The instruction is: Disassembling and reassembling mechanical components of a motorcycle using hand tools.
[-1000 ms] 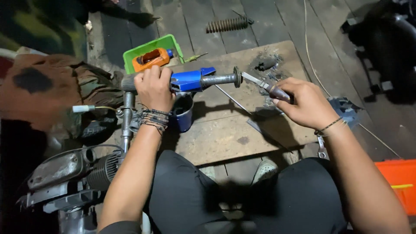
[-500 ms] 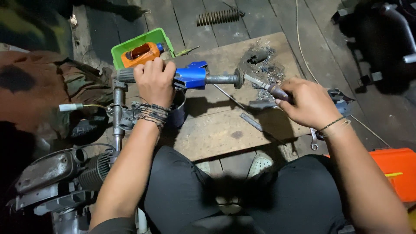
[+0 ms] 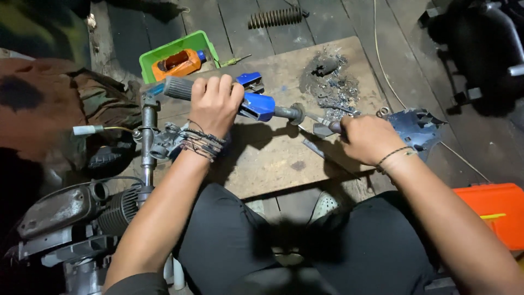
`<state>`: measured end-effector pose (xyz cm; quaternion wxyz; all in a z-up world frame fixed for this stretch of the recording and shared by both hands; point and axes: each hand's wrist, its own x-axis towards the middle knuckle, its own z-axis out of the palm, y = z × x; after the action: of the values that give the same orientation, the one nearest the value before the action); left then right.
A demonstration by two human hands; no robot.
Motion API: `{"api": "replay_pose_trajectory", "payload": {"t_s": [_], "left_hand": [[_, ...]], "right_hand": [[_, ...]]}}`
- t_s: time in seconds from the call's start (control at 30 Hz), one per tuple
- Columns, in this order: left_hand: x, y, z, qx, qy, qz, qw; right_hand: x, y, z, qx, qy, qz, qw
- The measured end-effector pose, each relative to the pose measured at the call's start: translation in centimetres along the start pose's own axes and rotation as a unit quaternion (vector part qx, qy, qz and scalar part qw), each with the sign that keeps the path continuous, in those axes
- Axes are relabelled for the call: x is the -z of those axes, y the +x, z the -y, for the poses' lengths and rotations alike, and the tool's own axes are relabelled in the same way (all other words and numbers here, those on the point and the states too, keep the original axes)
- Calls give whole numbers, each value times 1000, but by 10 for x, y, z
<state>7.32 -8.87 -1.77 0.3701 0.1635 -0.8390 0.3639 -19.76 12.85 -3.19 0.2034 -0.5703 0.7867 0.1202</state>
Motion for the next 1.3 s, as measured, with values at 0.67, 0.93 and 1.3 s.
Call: {"api": "replay_pose_trajectory", "payload": {"t_s": [0.67,0.93,1.3], "left_hand": [[-14,-11,-17,-36,-11,62,997],[-37,-3,20,-149,-39,54,987],[-3,1,114,-191,114,123,967]], "right_hand": [[-14,17,7,-31,8,62,998],[-5,12,16,-30,14,75,997],[-17,8,-23,-21,98,78,992]]}}
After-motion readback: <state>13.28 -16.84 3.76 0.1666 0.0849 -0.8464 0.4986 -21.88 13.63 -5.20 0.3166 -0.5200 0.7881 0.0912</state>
